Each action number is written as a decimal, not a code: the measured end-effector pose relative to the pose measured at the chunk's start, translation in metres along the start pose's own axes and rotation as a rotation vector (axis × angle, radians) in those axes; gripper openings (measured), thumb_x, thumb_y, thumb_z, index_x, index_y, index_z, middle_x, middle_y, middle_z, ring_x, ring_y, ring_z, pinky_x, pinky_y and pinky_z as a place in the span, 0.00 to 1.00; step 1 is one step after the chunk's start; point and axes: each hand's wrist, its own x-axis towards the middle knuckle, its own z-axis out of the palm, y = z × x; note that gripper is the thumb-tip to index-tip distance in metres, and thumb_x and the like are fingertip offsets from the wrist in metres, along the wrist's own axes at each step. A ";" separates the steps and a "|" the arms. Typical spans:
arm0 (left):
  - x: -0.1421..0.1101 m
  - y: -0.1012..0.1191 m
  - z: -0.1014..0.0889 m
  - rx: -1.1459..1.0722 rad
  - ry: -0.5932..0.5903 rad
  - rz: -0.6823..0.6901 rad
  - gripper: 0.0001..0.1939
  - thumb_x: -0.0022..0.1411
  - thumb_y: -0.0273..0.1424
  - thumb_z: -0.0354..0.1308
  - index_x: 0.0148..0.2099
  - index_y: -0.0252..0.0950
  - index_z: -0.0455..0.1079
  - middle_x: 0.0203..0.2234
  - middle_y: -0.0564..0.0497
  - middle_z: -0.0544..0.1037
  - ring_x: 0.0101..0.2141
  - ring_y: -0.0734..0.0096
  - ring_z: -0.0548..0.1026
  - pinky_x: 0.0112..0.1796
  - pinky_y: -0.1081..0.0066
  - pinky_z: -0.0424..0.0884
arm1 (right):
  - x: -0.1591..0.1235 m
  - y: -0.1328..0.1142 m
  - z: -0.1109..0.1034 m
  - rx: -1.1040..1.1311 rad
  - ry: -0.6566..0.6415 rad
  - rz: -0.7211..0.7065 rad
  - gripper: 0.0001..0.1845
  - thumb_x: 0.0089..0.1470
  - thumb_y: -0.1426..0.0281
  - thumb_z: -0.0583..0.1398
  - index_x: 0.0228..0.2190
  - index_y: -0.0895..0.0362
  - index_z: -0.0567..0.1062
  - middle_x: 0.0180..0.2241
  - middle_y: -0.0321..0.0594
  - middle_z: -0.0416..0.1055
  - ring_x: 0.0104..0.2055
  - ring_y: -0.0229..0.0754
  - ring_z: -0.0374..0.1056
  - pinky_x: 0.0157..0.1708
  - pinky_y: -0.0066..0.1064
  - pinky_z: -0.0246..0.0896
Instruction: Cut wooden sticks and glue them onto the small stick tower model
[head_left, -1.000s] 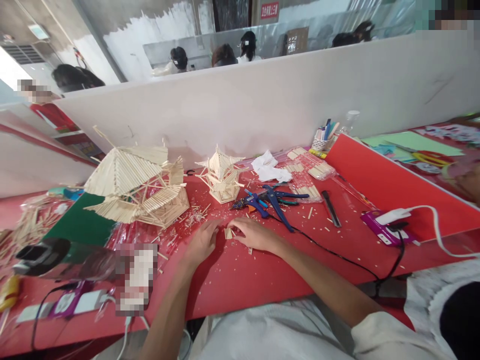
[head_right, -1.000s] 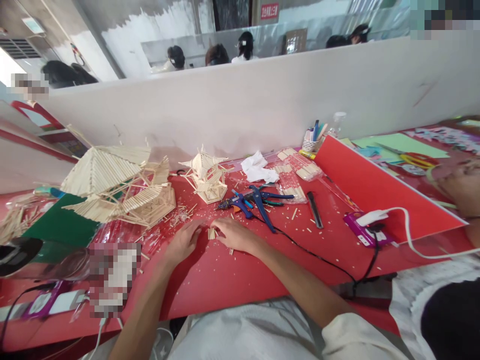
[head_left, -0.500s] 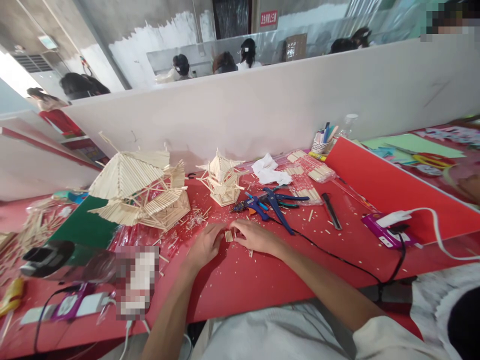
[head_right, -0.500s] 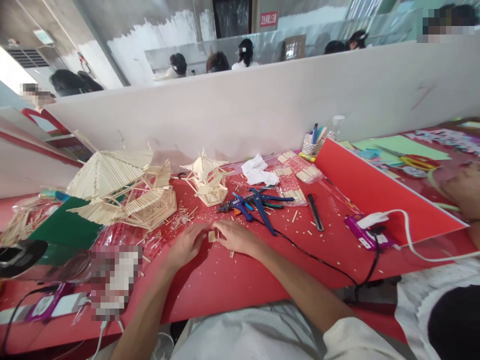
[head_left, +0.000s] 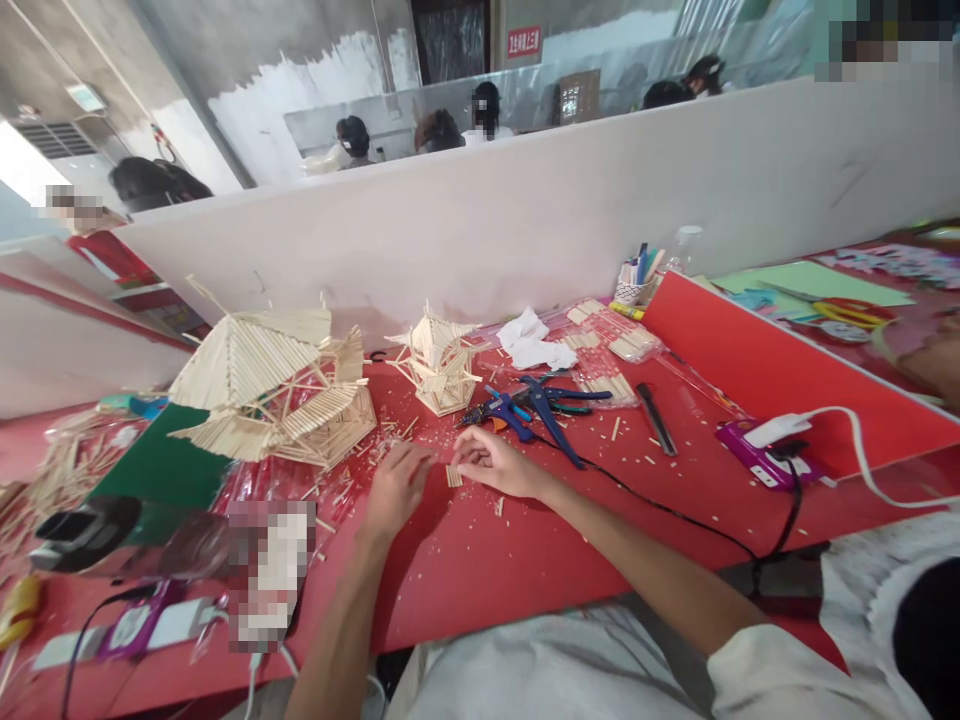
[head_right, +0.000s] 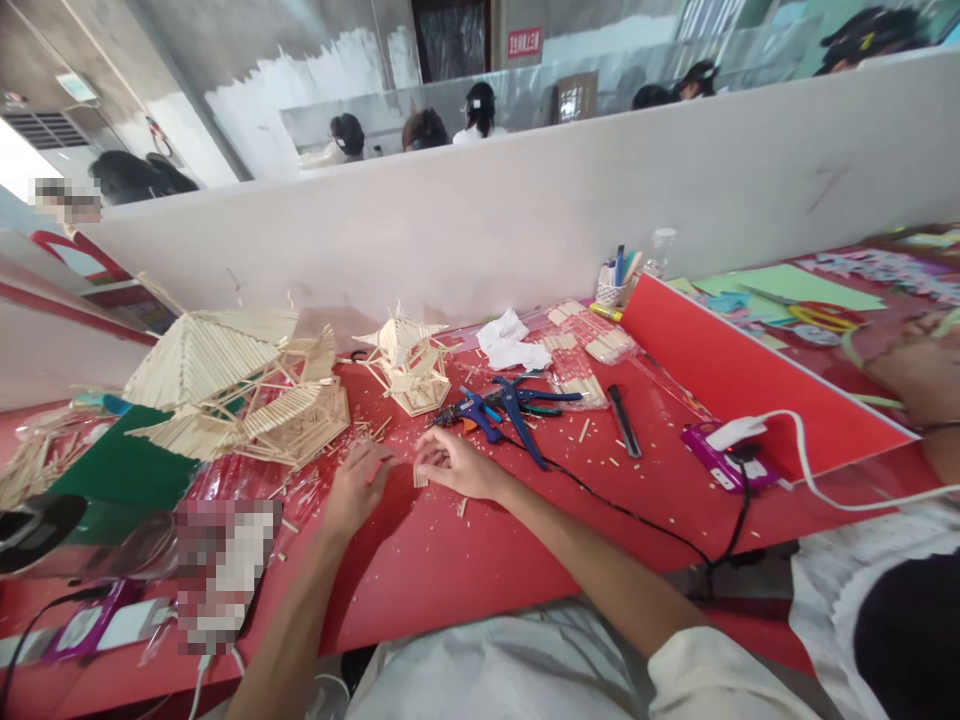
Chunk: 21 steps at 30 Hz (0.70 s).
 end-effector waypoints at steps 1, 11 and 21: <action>-0.001 -0.007 -0.004 0.055 0.044 -0.084 0.11 0.71 0.29 0.50 0.45 0.38 0.75 0.39 0.45 0.80 0.41 0.64 0.77 0.44 0.64 0.74 | 0.000 -0.001 -0.003 -0.037 0.021 -0.015 0.14 0.56 0.64 0.64 0.40 0.54 0.67 0.40 0.39 0.73 0.41 0.40 0.70 0.44 0.33 0.65; -0.004 -0.026 -0.019 0.204 0.022 -0.330 0.16 0.67 0.28 0.49 0.52 0.38 0.74 0.46 0.43 0.78 0.47 0.58 0.76 0.49 0.61 0.73 | -0.013 -0.024 -0.049 -0.611 -0.274 -0.054 0.03 0.56 0.72 0.64 0.34 0.56 0.79 0.32 0.37 0.76 0.34 0.38 0.69 0.36 0.28 0.60; -0.004 -0.017 -0.002 -0.001 -0.177 -0.117 0.14 0.69 0.27 0.48 0.49 0.38 0.73 0.43 0.44 0.80 0.45 0.61 0.78 0.50 0.60 0.74 | -0.014 -0.009 -0.046 -0.859 -0.558 -0.086 0.03 0.56 0.69 0.67 0.31 0.54 0.81 0.33 0.36 0.74 0.36 0.39 0.69 0.34 0.27 0.56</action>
